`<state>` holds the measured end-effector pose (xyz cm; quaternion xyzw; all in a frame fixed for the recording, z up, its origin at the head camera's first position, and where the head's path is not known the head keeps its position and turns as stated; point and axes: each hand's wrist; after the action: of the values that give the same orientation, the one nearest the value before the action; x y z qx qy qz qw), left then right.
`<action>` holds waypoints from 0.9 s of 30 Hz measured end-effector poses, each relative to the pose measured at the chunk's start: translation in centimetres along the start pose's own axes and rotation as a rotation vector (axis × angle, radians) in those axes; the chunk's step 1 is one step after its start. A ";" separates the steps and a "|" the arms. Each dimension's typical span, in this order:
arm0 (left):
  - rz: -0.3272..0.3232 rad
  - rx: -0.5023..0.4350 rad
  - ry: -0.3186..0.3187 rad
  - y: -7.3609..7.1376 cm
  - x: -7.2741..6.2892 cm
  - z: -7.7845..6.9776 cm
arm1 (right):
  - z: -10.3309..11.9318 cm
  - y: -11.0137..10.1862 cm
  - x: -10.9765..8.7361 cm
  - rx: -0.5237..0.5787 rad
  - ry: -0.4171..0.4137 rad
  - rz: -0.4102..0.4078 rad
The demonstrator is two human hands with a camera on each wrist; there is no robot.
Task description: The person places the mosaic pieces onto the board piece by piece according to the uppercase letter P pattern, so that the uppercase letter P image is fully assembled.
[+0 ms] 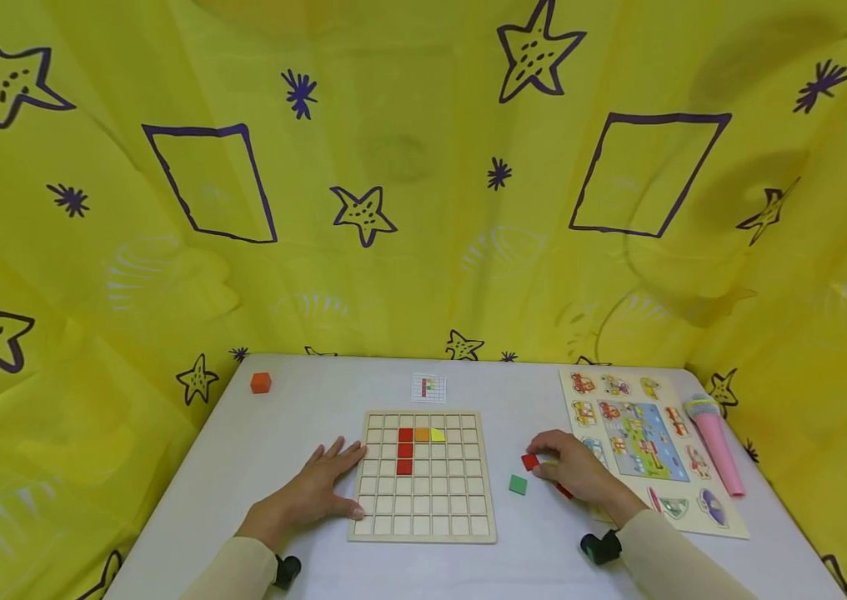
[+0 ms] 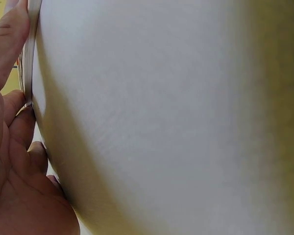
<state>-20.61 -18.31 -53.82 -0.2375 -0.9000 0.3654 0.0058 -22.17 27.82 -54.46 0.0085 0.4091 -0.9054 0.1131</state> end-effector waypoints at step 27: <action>-0.001 0.001 -0.033 0.2 0.2 0.1 | 1.8 0.8 0.7 0.166 0.086 -0.254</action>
<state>-20.71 -18.22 -54.04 -0.2309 -0.8999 0.3699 -0.0087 -22.57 25.84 -53.87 0.0047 0.3351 -0.9419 -0.0211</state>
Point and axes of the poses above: each hand's wrist, its own x-axis towards the middle knuckle, its own y-axis out of the palm, z = x × y, and after that the axes turned 8 degrees about -x, right-handed
